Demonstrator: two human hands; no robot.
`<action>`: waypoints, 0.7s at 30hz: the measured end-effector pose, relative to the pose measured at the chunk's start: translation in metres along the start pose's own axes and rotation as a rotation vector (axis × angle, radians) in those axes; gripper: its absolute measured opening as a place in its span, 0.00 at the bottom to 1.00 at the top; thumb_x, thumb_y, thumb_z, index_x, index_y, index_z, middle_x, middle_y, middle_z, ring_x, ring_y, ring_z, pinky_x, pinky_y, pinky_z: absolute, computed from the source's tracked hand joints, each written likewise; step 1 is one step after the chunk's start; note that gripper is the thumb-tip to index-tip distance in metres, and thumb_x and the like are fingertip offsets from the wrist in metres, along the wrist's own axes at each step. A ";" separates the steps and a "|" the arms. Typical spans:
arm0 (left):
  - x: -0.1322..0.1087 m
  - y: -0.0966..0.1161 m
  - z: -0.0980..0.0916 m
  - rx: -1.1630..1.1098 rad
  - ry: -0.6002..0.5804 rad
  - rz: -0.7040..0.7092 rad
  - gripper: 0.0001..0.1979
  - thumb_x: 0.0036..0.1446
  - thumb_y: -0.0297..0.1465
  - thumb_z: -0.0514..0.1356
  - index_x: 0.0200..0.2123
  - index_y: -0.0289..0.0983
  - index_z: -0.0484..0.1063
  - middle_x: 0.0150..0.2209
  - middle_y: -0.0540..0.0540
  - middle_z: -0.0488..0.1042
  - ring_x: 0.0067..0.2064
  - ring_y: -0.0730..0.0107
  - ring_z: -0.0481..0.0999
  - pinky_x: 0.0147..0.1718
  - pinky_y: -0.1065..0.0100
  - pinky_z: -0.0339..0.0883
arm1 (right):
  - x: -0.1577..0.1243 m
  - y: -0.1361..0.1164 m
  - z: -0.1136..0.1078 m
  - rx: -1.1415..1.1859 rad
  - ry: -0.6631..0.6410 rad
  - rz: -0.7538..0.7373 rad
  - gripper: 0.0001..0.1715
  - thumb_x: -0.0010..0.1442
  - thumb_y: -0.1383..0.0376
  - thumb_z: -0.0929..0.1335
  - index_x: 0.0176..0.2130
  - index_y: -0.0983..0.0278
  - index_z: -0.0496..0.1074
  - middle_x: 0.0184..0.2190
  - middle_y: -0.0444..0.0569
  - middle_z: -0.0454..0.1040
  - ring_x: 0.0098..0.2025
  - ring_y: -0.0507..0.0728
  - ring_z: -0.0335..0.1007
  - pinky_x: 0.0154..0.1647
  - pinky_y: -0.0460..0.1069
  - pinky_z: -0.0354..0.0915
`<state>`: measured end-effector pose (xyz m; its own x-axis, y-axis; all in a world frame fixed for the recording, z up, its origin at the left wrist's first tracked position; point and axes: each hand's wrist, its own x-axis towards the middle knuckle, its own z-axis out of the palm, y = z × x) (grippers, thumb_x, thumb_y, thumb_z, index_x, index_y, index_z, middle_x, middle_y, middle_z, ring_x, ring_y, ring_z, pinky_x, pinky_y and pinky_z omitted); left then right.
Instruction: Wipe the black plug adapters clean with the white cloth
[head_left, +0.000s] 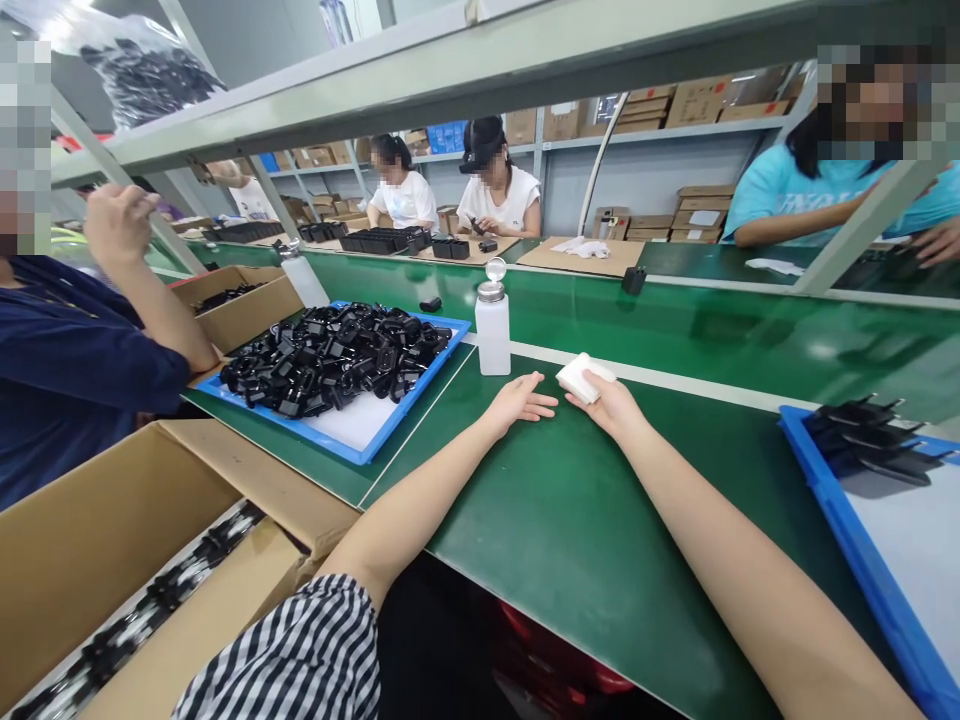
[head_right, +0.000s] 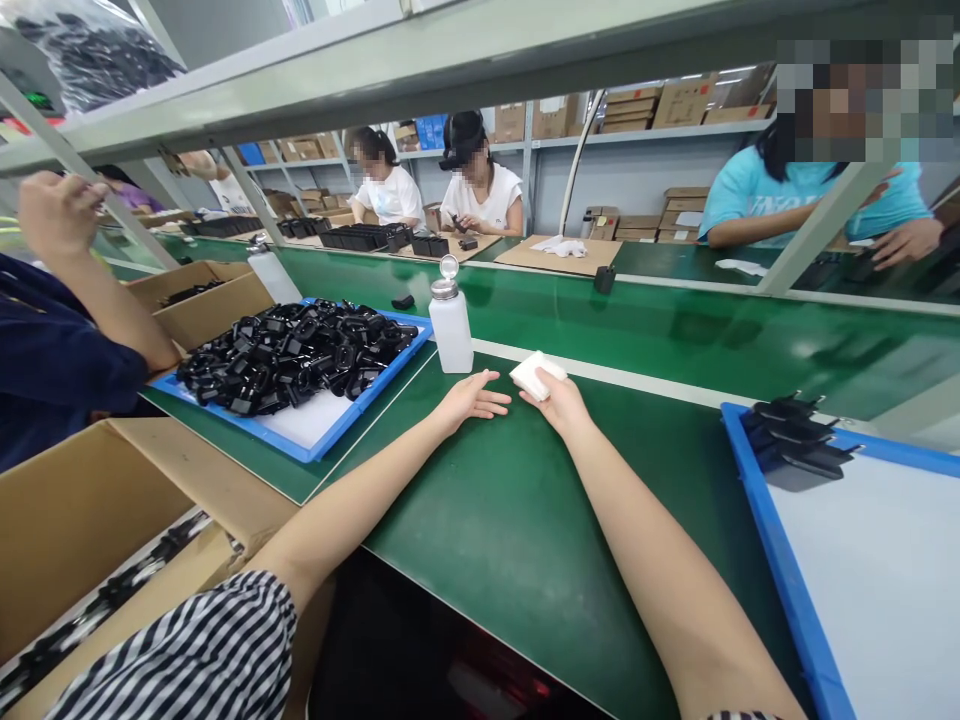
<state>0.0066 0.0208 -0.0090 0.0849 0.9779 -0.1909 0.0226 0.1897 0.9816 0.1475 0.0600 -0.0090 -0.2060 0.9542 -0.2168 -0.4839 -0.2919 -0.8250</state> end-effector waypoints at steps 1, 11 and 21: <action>0.000 0.000 0.001 0.027 0.005 0.001 0.23 0.52 0.43 0.42 0.47 0.35 0.54 0.33 0.41 0.72 0.28 0.72 0.72 0.24 0.75 0.61 | 0.002 -0.003 -0.004 0.016 0.014 0.009 0.09 0.54 0.74 0.57 0.33 0.67 0.63 0.25 0.47 0.71 0.28 0.55 0.68 0.22 0.46 0.65; -0.009 -0.001 0.006 0.480 0.146 0.352 0.19 0.53 0.38 0.43 0.44 0.34 0.59 0.41 0.42 0.68 0.40 0.69 0.68 0.40 0.66 0.59 | -0.003 -0.005 0.002 -0.062 0.017 0.079 0.10 0.53 0.75 0.57 0.32 0.66 0.64 0.25 0.46 0.70 0.27 0.53 0.67 0.23 0.47 0.66; -0.028 0.010 0.004 1.196 -0.143 0.552 0.34 0.50 0.44 0.43 0.54 0.29 0.36 0.57 0.42 0.37 0.57 0.60 0.34 0.47 0.41 0.31 | -0.011 0.024 0.035 -0.311 0.041 0.211 0.20 0.45 0.72 0.61 0.42 0.64 0.62 0.41 0.52 0.65 0.38 0.59 0.65 0.24 0.47 0.68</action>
<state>0.0080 -0.0050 0.0065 0.4682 0.8693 0.1583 0.8032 -0.4934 0.3339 0.1082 0.0404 -0.0085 -0.2361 0.8787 -0.4149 -0.1513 -0.4550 -0.8775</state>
